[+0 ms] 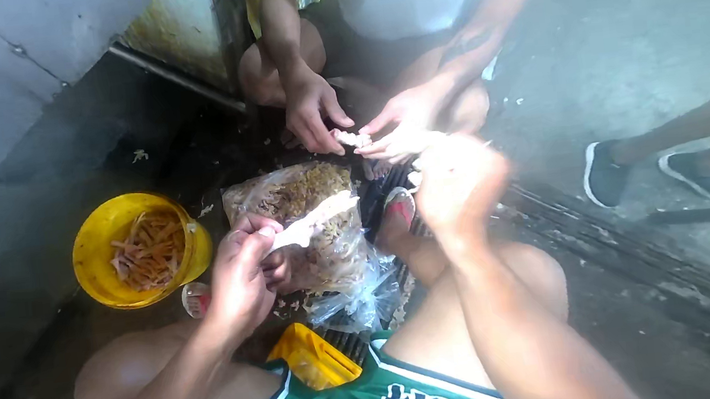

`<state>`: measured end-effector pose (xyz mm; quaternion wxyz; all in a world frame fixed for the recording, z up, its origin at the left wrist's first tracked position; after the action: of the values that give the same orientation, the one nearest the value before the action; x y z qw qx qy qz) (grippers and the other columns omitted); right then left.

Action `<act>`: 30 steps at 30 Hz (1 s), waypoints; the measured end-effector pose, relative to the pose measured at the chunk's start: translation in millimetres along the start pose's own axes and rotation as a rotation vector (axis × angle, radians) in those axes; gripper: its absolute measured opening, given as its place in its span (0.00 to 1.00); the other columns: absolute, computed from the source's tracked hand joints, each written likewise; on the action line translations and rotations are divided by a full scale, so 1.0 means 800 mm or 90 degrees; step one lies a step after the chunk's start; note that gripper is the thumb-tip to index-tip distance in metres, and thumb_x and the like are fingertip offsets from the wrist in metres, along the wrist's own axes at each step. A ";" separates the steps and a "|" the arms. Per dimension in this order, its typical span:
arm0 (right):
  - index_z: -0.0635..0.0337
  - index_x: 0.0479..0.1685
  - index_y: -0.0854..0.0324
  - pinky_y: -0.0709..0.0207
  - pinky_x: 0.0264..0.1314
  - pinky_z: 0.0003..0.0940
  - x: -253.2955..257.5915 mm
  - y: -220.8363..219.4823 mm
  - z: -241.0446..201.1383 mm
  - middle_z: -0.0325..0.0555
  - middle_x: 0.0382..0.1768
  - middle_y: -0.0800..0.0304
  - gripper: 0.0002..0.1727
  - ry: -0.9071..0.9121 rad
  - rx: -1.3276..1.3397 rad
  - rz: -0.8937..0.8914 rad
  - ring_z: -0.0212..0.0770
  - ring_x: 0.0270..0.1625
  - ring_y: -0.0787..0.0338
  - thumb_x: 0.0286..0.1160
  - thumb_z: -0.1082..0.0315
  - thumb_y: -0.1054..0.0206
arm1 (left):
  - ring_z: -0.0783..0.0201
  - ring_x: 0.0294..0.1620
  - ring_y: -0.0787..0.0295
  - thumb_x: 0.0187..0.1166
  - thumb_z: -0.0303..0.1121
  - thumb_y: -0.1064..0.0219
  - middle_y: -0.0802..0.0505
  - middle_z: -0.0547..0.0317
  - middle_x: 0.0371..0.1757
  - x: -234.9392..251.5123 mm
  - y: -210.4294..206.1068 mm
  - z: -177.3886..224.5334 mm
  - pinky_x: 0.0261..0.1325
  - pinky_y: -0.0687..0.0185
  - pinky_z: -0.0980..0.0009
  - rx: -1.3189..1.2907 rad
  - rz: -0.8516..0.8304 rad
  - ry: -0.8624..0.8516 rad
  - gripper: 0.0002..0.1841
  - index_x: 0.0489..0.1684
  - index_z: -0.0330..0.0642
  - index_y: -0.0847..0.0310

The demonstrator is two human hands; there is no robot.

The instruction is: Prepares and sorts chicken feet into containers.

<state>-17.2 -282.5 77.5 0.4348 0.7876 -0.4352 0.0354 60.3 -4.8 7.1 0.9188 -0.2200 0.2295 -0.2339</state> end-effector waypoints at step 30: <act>0.54 0.32 0.17 0.17 0.28 0.28 -0.127 -0.124 -0.043 0.44 0.27 0.14 0.05 -0.314 0.868 -0.528 0.34 0.25 0.15 0.74 0.72 0.36 | 0.73 0.23 0.21 0.79 0.32 0.39 0.13 0.64 0.35 0.036 0.011 0.062 0.26 0.21 0.78 -0.032 -0.204 -0.235 0.05 0.39 0.52 0.16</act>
<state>1.8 -167.1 -10.1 -0.2674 0.9595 -0.0762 -0.0454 111.7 2.0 32.9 0.8905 -0.3153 0.0256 -0.3270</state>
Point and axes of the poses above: each hand's wrist, its own x-axis towards the middle knuckle, its own y-axis out of the back of the hand, z = x × y, the point moved 9 cm from there along x, towards the middle knuckle
